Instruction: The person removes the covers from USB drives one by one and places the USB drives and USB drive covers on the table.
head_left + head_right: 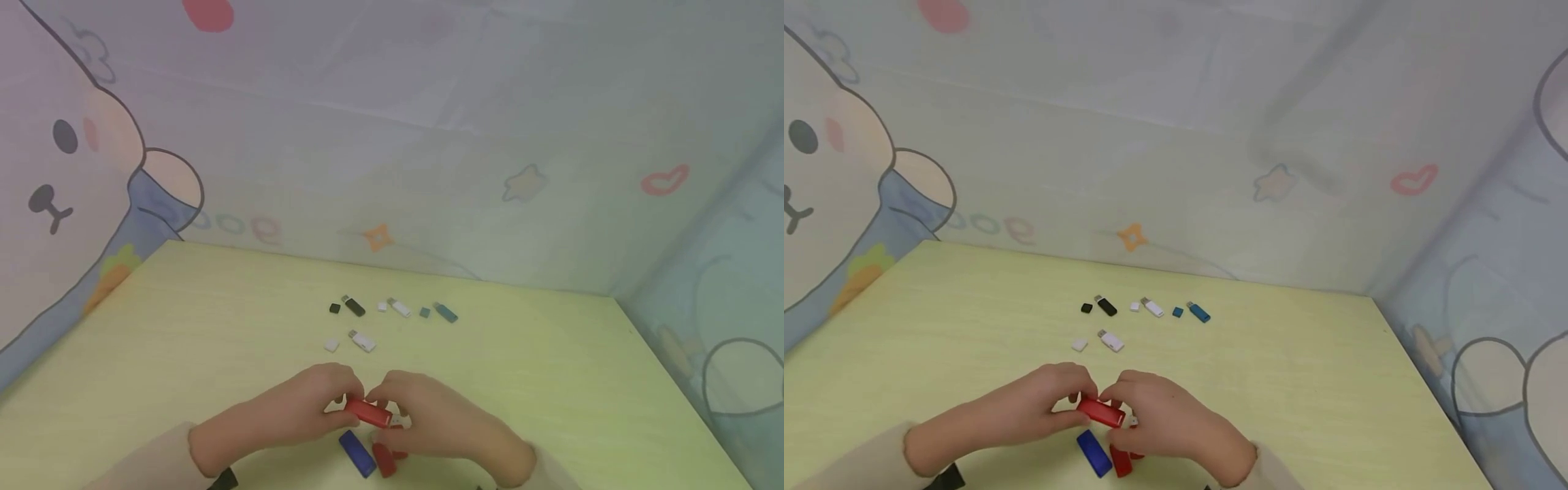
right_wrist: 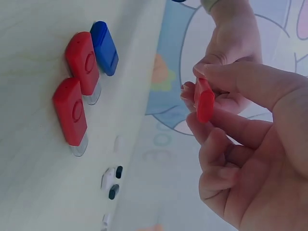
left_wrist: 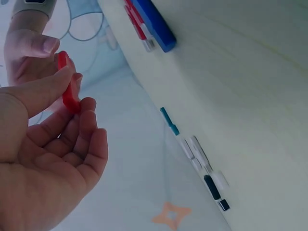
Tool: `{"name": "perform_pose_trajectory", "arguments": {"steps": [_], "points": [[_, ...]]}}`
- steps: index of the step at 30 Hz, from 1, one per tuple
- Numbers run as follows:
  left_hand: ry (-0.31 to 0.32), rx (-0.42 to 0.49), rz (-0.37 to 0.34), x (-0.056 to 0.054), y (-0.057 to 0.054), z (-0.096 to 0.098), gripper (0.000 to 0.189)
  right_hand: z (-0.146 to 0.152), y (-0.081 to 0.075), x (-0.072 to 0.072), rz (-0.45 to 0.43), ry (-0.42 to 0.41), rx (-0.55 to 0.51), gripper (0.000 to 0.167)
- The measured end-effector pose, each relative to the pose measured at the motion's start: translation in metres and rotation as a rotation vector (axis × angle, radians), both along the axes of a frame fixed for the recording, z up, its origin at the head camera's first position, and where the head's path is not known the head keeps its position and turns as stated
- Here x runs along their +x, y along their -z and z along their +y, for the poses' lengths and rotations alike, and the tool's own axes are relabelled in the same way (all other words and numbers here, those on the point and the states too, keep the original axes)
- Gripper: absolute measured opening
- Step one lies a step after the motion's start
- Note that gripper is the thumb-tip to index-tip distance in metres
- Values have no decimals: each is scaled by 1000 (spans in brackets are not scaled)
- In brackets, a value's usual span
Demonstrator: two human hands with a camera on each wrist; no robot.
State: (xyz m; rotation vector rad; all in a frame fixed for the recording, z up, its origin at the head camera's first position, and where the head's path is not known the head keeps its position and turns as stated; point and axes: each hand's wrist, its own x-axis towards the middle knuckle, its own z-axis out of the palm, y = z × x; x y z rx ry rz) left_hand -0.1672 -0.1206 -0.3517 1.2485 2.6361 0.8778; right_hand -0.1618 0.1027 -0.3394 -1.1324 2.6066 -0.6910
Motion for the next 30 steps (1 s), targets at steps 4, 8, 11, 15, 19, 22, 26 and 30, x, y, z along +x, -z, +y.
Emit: {"name": "perform_pose_trajectory", "arguments": {"steps": [4, 8, 11, 15, 19, 22, 26, 30], "points": [[-20, 16, 2, 3, -3, 7, 10, 5, -2, 3, 0, 21, -41, 23], [-21, 40, 41, 5, -3, 13, 10, 9, 0, 5, 25, 33, -86, 20], [-26, 56, 67, 6, -3, 17, 10, 12, 0, 7, 19, 51, -130, 21], [-29, 59, 61, 8, -1, 19, 9, 13, 2, 9, -25, 70, -166, 22], [-26, 68, 60, 11, 2, 19, 8, 13, 4, 11, -48, 78, -168, 24], [-27, 77, 45, 12, 4, 20, 8, 12, 6, 12, -66, 94, -166, 25], [-24, 77, 4, 11, 8, 21, 7, 11, 10, 13, -71, 107, -165, 23], [-17, 80, -15, 11, 10, 22, 7, 10, 13, 13, -40, 115, -148, 19]]}}
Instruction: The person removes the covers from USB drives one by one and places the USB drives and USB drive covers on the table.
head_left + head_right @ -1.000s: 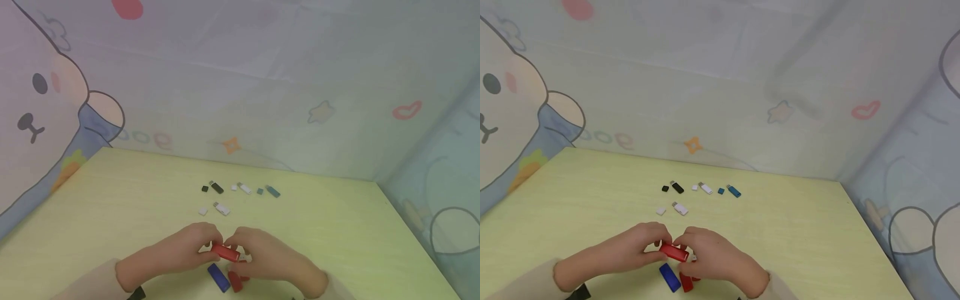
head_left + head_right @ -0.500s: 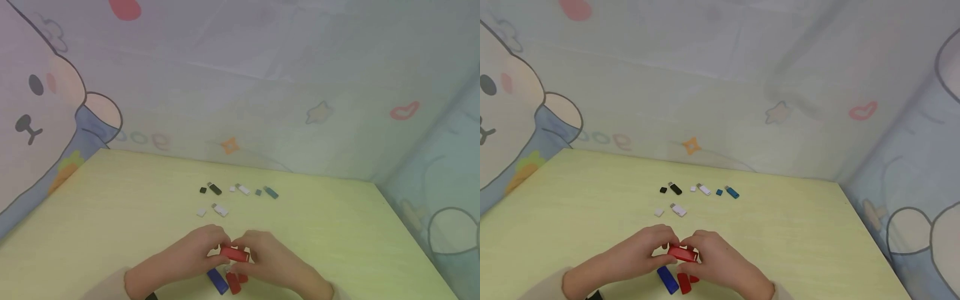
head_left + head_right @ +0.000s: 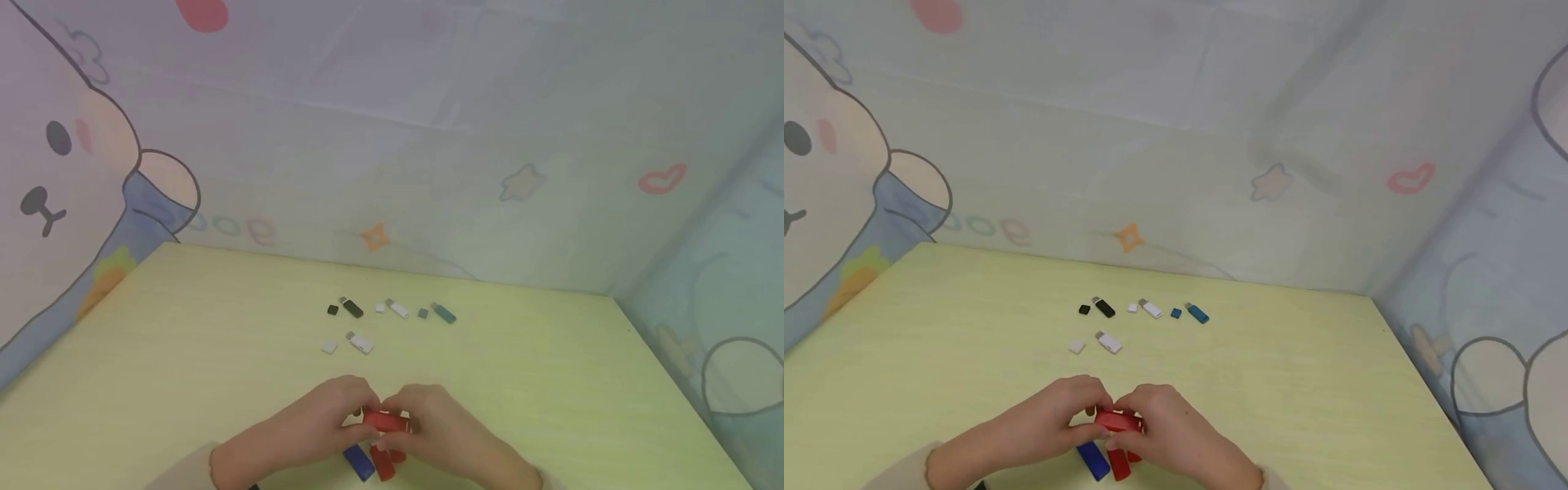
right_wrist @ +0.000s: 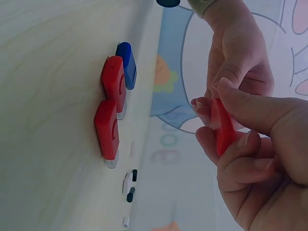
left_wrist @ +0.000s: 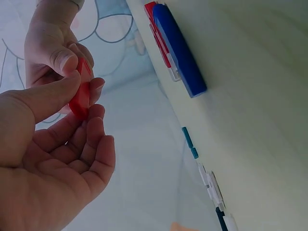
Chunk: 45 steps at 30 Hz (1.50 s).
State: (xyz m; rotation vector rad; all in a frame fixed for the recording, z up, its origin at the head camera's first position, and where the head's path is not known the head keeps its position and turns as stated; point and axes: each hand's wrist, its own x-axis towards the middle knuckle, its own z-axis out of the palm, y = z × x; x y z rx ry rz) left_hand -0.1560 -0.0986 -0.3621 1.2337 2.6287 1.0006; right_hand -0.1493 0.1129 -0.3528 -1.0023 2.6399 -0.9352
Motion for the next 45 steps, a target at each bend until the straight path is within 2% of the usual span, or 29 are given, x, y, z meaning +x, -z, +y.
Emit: {"name": "perform_pose_trajectory", "arguments": {"steps": [9, 18, 26, 30, 40, 45], "points": [[0, 46, -2, 2, 1, 4, 10, 6, 2, 0, 115, -47, -36, 16], [-12, 63, 4, 2, 1, 5, 13, 9, -1, 1, 153, -58, -39, 19], [61, 113, 61, 0, 2, 2, 11, 11, 2, -2, 142, -99, -65, 19], [91, 137, 68, -1, 4, 0, 10, 12, 3, -4, 156, -139, -92, 18], [160, 151, 54, -3, 2, -4, 9, 12, 3, -5, 102, -187, -105, 17], [189, 171, 88, -3, 2, -5, 10, 13, 2, -4, 95, -196, -91, 19]]}}
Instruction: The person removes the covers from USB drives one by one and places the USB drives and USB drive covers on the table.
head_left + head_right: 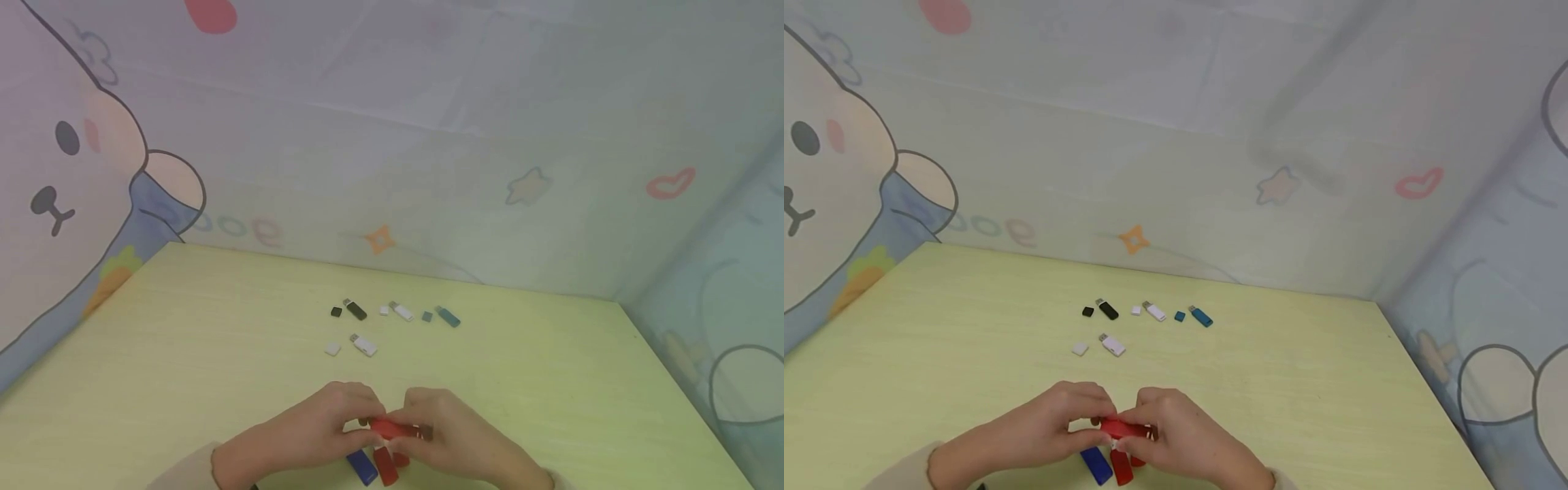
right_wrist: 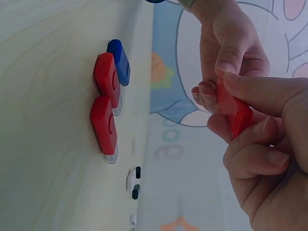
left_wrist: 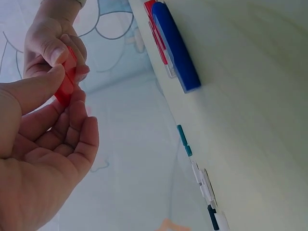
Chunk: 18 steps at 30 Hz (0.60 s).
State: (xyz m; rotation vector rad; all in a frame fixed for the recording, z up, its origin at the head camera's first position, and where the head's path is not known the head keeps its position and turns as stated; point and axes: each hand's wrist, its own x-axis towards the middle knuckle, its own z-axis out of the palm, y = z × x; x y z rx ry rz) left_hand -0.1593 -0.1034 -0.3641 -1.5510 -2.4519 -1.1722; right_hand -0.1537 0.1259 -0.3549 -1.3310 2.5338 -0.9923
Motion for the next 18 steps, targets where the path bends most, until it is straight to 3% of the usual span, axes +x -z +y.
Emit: {"name": "perform_pose_trajectory", "arguments": {"steps": [5, 12, 18], "points": [[9, 41, 58, -2, 2, -1, 9, 1, -1, 0, 18, 1, -5, 20], [-40, 4, 21, -5, 1, 0, 10, 2, -5, -2, -12, 58, 46, 22], [-79, -4, 22, -10, -5, 1, 6, 7, -10, -8, 57, 61, 50, 16]]}}
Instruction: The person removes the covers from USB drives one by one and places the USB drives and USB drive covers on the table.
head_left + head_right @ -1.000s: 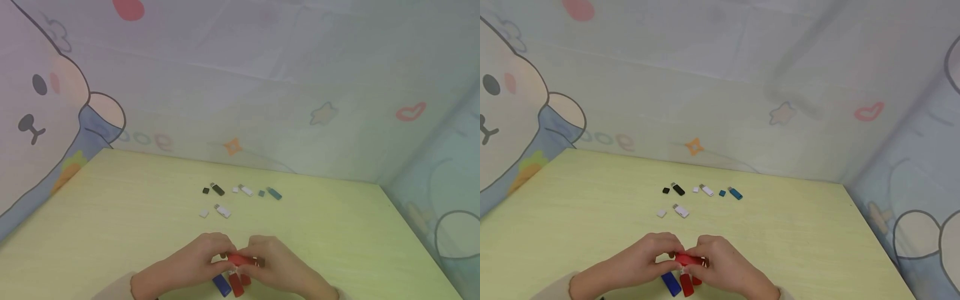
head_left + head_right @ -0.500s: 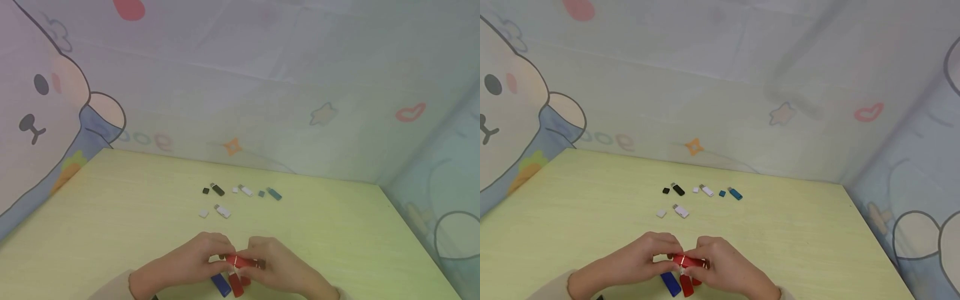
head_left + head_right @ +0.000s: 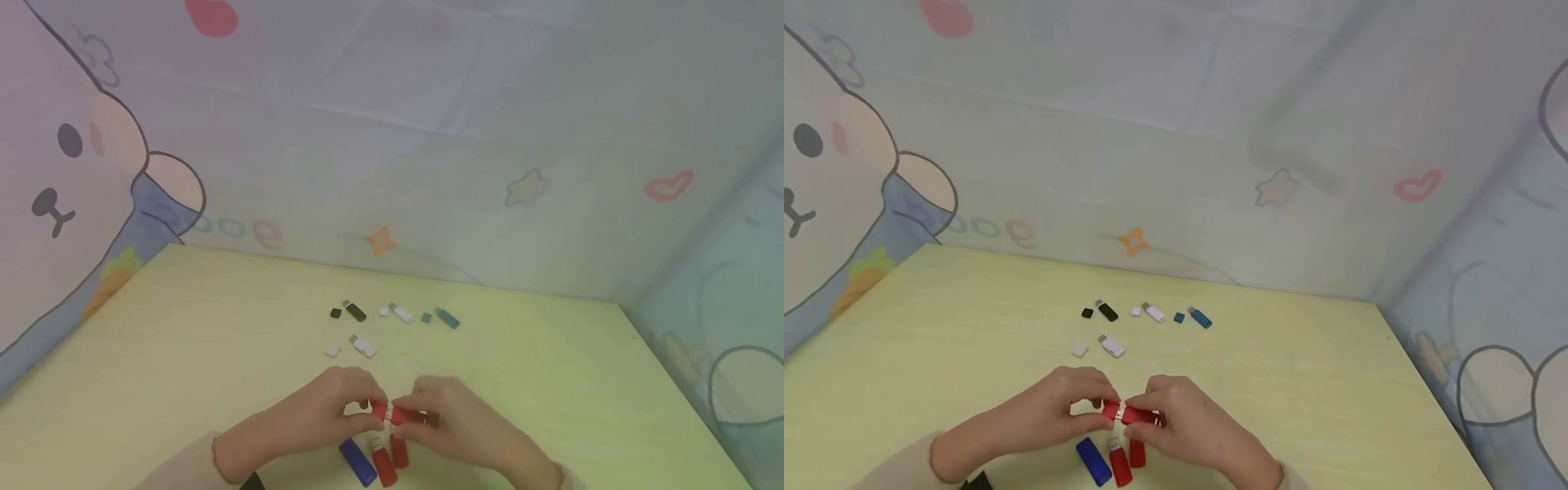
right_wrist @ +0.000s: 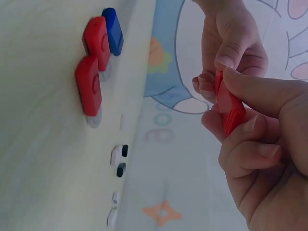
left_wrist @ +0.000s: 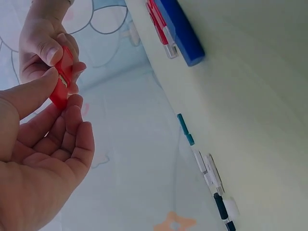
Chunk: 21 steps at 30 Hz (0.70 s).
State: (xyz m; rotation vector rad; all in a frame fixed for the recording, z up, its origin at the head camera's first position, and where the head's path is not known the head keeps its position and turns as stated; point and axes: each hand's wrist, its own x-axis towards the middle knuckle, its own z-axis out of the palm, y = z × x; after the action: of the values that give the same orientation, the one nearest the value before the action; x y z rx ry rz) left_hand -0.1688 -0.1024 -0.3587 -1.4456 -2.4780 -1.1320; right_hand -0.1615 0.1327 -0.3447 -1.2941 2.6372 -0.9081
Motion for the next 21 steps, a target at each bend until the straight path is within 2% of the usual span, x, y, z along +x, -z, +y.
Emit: {"name": "perform_pose_trajectory", "arguments": {"steps": [4, 10, 16, 21], "points": [[-7, -12, -3, -5, -6, 0, 8, 5, -5, -6, 54, -5, -5, 8], [-50, -44, 21, -15, -16, -2, 8, 15, -16, -15, 45, 43, -17, 8], [-109, -73, -2, -27, -24, -5, 8, 20, -25, -26, 51, 139, 21, 12], [-120, -109, 28, -36, -35, -3, 8, 22, -34, -35, 25, 224, 40, 12]]}}
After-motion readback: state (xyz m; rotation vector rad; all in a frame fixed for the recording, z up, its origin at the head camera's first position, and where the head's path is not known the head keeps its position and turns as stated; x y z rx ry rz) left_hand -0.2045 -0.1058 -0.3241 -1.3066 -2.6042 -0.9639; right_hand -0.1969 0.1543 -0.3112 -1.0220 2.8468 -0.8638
